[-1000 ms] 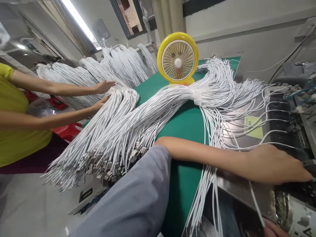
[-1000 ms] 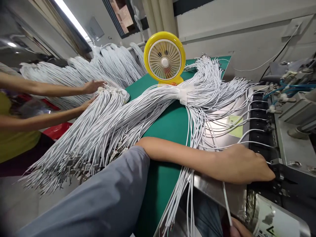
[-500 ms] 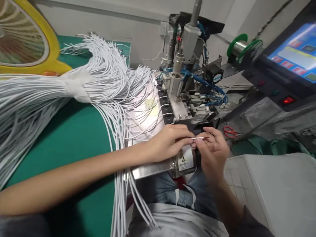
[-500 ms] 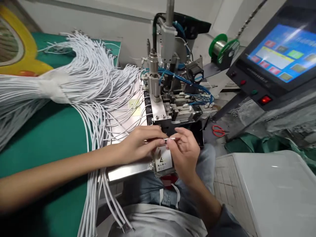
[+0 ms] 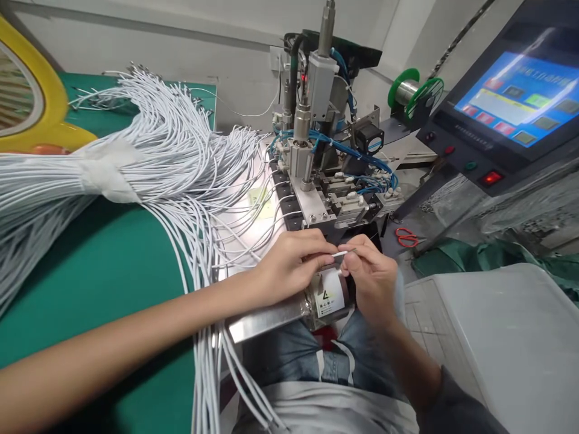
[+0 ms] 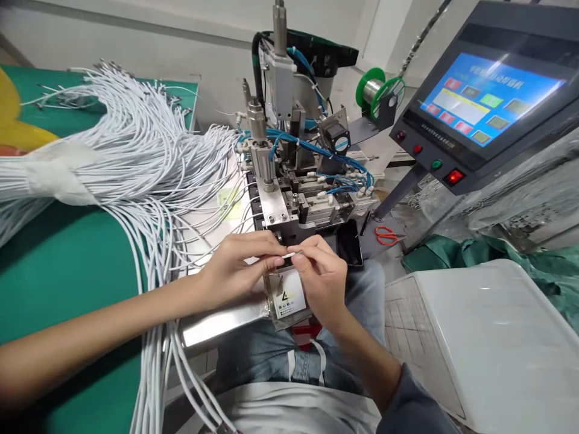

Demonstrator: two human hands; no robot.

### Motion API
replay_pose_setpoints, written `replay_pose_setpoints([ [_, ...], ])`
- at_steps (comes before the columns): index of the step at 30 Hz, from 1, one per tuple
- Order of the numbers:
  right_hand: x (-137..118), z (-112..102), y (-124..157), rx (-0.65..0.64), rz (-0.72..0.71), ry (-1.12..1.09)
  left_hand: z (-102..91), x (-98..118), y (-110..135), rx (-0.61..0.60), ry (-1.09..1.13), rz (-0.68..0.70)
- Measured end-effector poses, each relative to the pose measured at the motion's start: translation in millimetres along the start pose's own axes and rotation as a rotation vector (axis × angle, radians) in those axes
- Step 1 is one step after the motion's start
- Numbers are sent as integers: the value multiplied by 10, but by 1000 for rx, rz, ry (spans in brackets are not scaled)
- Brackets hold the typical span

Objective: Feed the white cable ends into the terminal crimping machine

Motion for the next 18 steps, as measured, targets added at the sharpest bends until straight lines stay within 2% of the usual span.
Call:
replay_pose_setpoints([
  [7, -76, -145, -185, -247, -4, 198, 9, -29, 13, -110, -106, 38],
  [9, -75, -131, -194, -226, -9, 206, 20, -30, 16, -91, -113, 38],
  [14, -45, -15, -78, -46, -23, 236, 51, -13, 32, -23, -104, 26],
  [16, -68, 10, -32, 3, -125, 363, 52, -9, 44, -27, -171, 47],
  [18, -106, 11, -23, -7, -245, 513, 43, -5, 55, -61, -327, 99],
])
Point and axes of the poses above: each hand's wrist, its own y-axis away from the middle knuckle, its own z-axis out of the palm, x = y × z, the point moved 3 cm from there along -y, towards the middle knuckle, and after that the axes turned 6 degrees about -z, right-handed, at the moved point
